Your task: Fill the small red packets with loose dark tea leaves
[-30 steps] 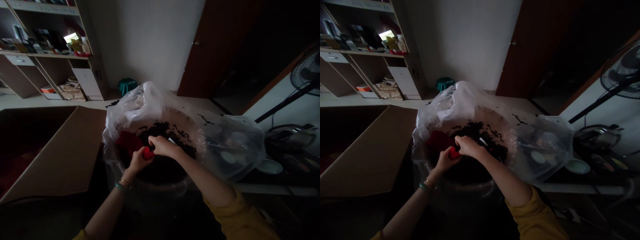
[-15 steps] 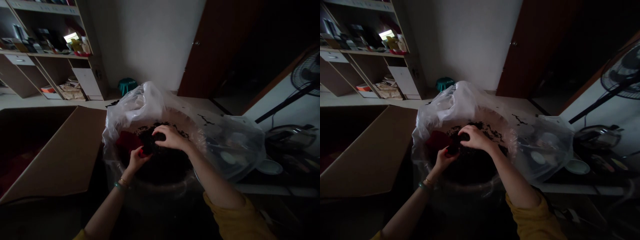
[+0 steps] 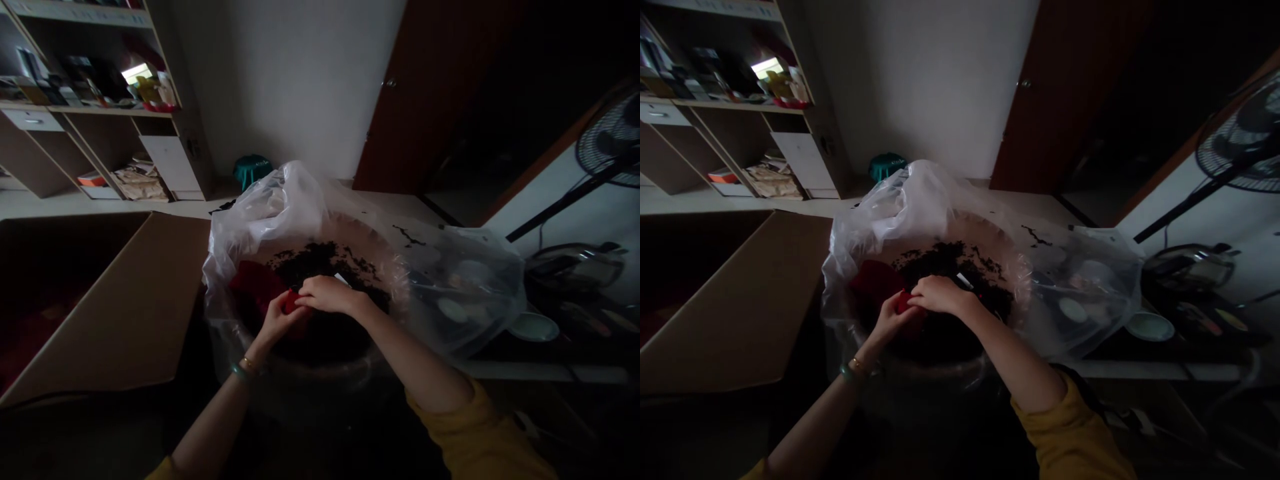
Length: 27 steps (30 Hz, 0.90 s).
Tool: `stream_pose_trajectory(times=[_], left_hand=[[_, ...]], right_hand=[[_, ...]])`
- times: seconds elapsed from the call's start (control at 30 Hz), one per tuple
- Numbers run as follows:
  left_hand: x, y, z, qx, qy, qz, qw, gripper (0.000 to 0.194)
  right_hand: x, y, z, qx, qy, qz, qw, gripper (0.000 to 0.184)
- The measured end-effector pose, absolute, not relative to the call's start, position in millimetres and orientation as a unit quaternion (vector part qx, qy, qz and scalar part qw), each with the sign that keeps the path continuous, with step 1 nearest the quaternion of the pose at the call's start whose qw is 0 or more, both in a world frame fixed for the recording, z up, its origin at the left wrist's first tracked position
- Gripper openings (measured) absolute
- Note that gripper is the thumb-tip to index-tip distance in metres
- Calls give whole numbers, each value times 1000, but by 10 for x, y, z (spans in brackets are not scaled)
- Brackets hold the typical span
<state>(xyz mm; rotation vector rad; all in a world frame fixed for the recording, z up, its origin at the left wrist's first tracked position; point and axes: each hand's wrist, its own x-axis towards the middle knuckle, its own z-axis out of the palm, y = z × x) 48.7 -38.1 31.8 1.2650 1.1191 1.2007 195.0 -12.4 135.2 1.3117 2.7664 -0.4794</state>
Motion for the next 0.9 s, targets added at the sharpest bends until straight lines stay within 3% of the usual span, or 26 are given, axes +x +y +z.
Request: stream_pose_trajectory(times=[0.1,0.2,0.33,0.5,0.67,0.9], left_hand=[[493,-345,365,458,434,509,586,47],[502,-306,398,402,439,532,602,50],[532,-302,441,364,448,540,613,48],[563,-331,467,351,433,546,625,47],[529,-324,466,390,413,496,656,47],[533,-326,447,413,422,449,671,44]], right_hand=[[1978,-57,1235,451,874,-175,-52,24],[1986,-28,1081,501,817,-209,-196,12],[1995,-7,889,536,711,-300,-342,26],[1993,22,773,542,656,-379,-365,34],[1969,38,773,525,641,-386,-406,36],[2002,45,707,515,680,-409,-325,27]])
